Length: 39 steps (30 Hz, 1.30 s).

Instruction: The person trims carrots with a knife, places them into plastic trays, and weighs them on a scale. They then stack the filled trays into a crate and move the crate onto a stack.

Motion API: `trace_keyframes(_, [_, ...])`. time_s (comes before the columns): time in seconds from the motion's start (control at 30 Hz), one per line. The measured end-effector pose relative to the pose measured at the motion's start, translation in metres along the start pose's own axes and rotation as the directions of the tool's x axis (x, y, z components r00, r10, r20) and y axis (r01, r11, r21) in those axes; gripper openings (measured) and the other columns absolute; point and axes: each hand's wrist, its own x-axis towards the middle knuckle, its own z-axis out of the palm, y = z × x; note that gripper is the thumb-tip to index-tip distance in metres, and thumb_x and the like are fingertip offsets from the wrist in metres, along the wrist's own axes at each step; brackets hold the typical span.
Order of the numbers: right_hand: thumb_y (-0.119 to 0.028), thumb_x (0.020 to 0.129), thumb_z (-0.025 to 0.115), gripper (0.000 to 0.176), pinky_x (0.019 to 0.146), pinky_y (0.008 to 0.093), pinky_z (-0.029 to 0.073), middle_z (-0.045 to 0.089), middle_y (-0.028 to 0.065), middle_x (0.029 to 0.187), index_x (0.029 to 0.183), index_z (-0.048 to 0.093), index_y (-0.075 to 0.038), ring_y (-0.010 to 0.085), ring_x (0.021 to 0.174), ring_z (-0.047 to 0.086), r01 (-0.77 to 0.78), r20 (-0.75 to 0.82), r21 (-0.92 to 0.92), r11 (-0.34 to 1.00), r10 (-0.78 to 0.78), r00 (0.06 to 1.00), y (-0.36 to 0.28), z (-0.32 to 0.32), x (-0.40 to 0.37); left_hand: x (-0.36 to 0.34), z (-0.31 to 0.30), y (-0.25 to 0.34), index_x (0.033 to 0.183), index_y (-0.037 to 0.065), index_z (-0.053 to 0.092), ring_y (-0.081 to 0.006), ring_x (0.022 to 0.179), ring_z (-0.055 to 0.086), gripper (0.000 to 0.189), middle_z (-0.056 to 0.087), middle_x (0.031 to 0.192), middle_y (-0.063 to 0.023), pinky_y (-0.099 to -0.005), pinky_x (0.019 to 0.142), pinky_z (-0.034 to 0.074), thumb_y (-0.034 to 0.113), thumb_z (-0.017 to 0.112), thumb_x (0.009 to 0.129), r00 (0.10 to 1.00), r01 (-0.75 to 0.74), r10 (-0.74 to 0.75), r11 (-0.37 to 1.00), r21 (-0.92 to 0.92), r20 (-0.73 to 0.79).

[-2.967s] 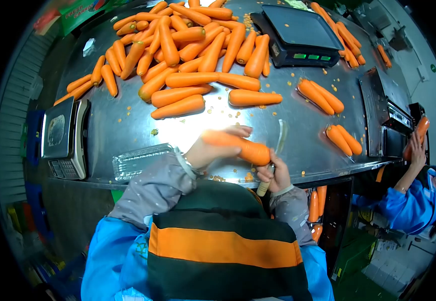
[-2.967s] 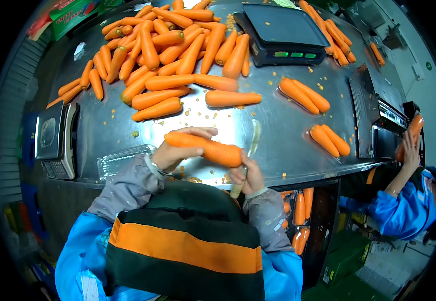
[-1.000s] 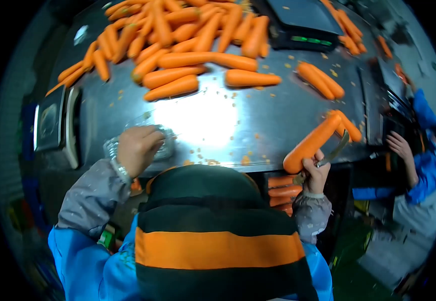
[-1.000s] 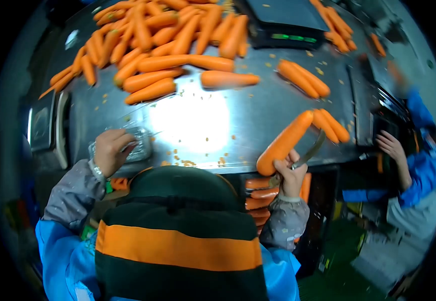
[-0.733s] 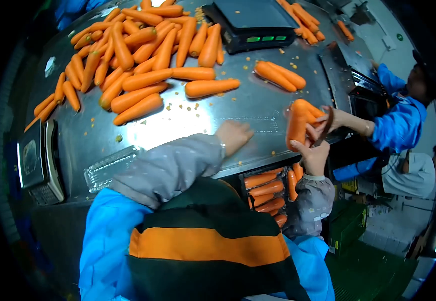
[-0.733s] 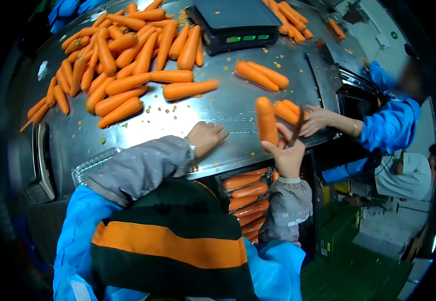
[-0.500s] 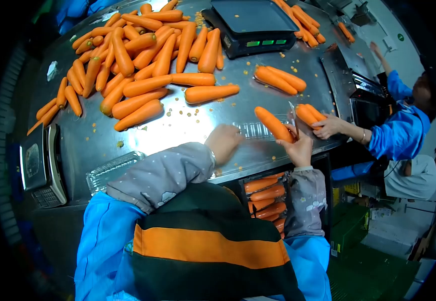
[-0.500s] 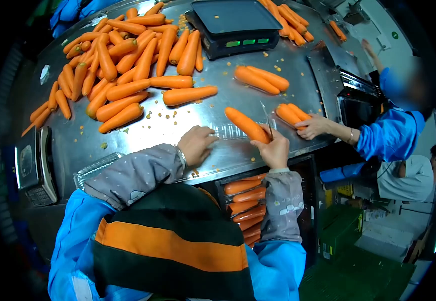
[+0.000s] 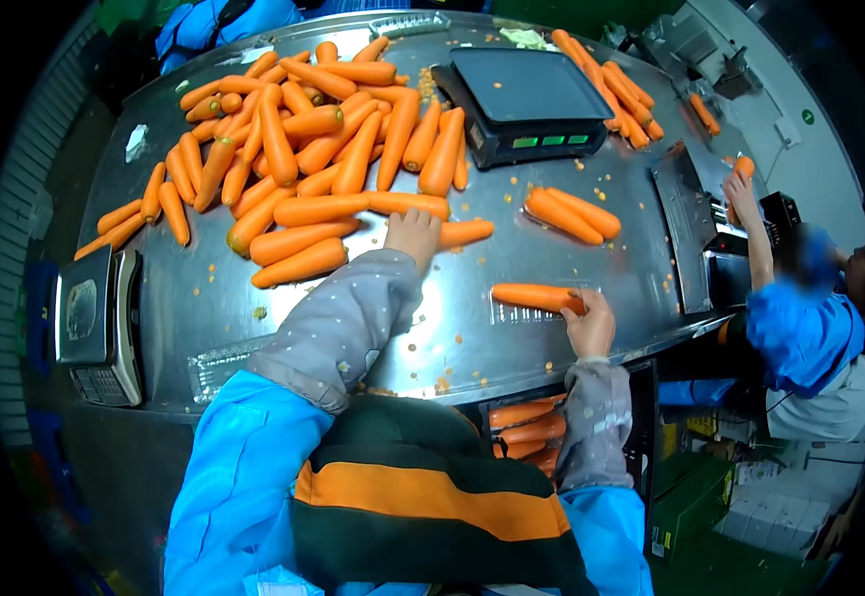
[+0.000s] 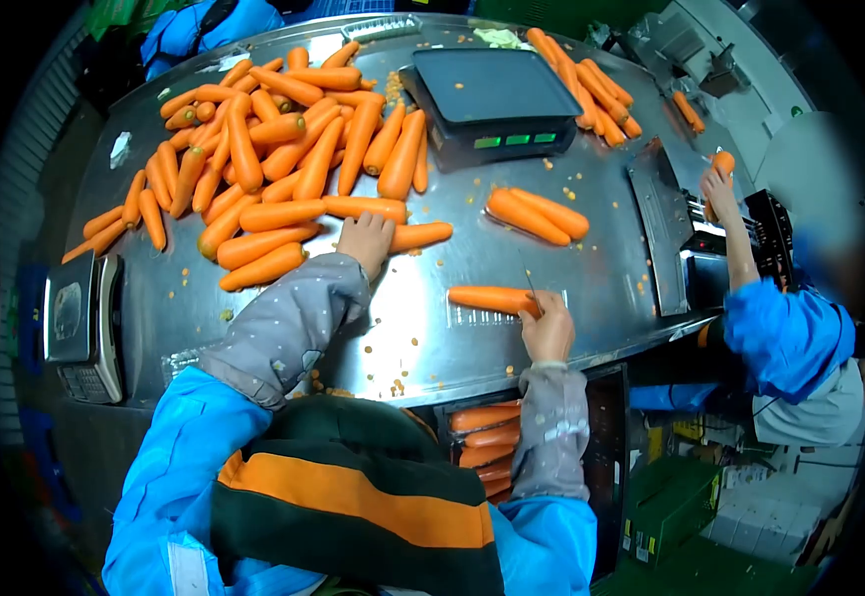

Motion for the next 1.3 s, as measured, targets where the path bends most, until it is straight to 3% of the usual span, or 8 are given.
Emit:
trace_keyframes(0.1, [-0.005,0.070,0.074,0.027,0.064,0.0282,0.045,0.065,0.0055,0.081,0.096,0.068,-0.005,0.0181,0.068,0.057,-0.157,-0.009,0.269,0.950,0.166,0.986,-0.005,-0.008,-0.024,-0.012,-0.027,-0.003,0.111,0.005,0.061,-0.0277,0.099,0.058,0.041,0.061,0.104,-0.0123,-0.0380,0.084,0.047,0.023,0.070,0.075,0.983,0.122,-0.078,0.952,-0.281,0.166])
trace_keyframes(0.13, [-0.004,0.071,0.073,0.025,0.061,0.0259,0.044,0.064,0.0039,0.079,0.095,0.068,-0.005,0.0137,0.063,0.054,-0.258,0.046,0.371,0.892,0.259,0.965,-0.007,-0.009,-0.034,-0.014,-0.042,-0.014,0.118,0.003,0.058,-0.0259,0.094,0.062,0.049,0.064,0.103,-0.0136,-0.0359,0.083,0.048,0.026,0.071,0.076,0.853,0.382,-0.063,0.751,-0.538,0.517])
trace_keyframes(0.23, [-0.005,0.078,0.071,0.017,0.055,0.0194,0.036,0.061,-0.0038,0.077,0.093,0.068,-0.001,0.0024,0.061,0.043,-0.379,0.131,0.650,0.658,0.395,0.909,-0.028,-0.010,-0.068,-0.072,-0.056,-0.029,0.131,0.003,0.047,-0.0200,0.107,0.059,0.047,0.059,0.118,-0.0089,-0.0362,0.092,0.048,0.021,0.059,0.090,0.731,0.678,0.286,-0.203,-0.706,0.620])
trace_keyframes(0.33, [-0.003,0.081,0.066,0.011,0.057,0.0178,0.036,0.060,-0.0039,0.079,0.092,0.068,-0.001,0.0030,0.064,0.046,-0.433,0.215,0.688,0.583,0.405,0.888,-0.047,0.003,-0.089,-0.118,-0.091,-0.021,0.136,0.007,0.032,-0.0293,0.113,0.055,0.064,0.055,0.120,-0.0165,-0.0465,0.097,0.044,0.005,0.064,0.080,0.850,0.527,0.420,-0.662,-0.533,0.319])
trace_keyframes(0.43, [0.006,0.077,0.057,0.021,0.058,0.0235,0.041,0.063,0.0047,0.078,0.092,0.068,-0.004,0.0149,0.063,0.056,-0.020,-0.017,0.568,0.823,0.037,0.999,-0.076,0.010,-0.081,-0.134,-0.087,-0.001,0.100,0.004,0.051,-0.0279,0.093,0.063,0.037,0.062,0.096,-0.0143,-0.0450,0.085,0.050,0.001,0.070,0.069,0.881,0.457,0.237,-0.652,-0.605,0.409])
trace_keyframes(0.57, [0.011,0.066,0.051,0.032,0.058,0.0308,0.047,0.063,0.0095,0.080,0.088,0.068,-0.005,0.0260,0.069,0.061,0.252,-0.074,0.406,0.878,-0.243,0.967,-0.122,-0.002,-0.062,-0.156,-0.088,0.015,0.087,0.007,0.066,-0.0347,0.077,0.062,0.025,0.065,0.079,-0.0160,-0.0366,0.071,0.050,0.012,0.066,0.062,0.986,0.165,-0.074,0.419,-0.893,0.147])
trace_keyframes(1.07, [0.008,0.067,0.054,0.030,0.054,0.0358,0.047,0.057,0.0073,0.071,0.089,0.066,-0.008,0.0256,0.065,0.059,0.313,0.109,0.095,0.945,-0.322,0.941,-0.130,0.015,-0.053,-0.176,-0.118,0.017,0.089,0.006,0.066,-0.0330,0.070,0.064,0.028,0.065,0.074,-0.0149,-0.0376,0.067,0.050,0.007,0.065,0.061,0.993,0.114,-0.077,0.689,-0.716,0.085])
trace_keyframes(1.3, [0.010,0.067,0.051,0.033,0.055,0.0342,0.048,0.059,0.0077,0.070,0.090,0.067,-0.008,0.0259,0.066,0.061,0.219,0.040,0.437,0.873,-0.262,0.964,-0.138,0.016,-0.059,-0.172,-0.107,0.008,0.093,0.007,0.066,-0.0322,0.068,0.064,0.034,0.065,0.074,-0.0155,-0.0355,0.068,0.052,0.005,0.066,0.059,0.987,0.160,-0.101,0.696,-0.700,0.126])
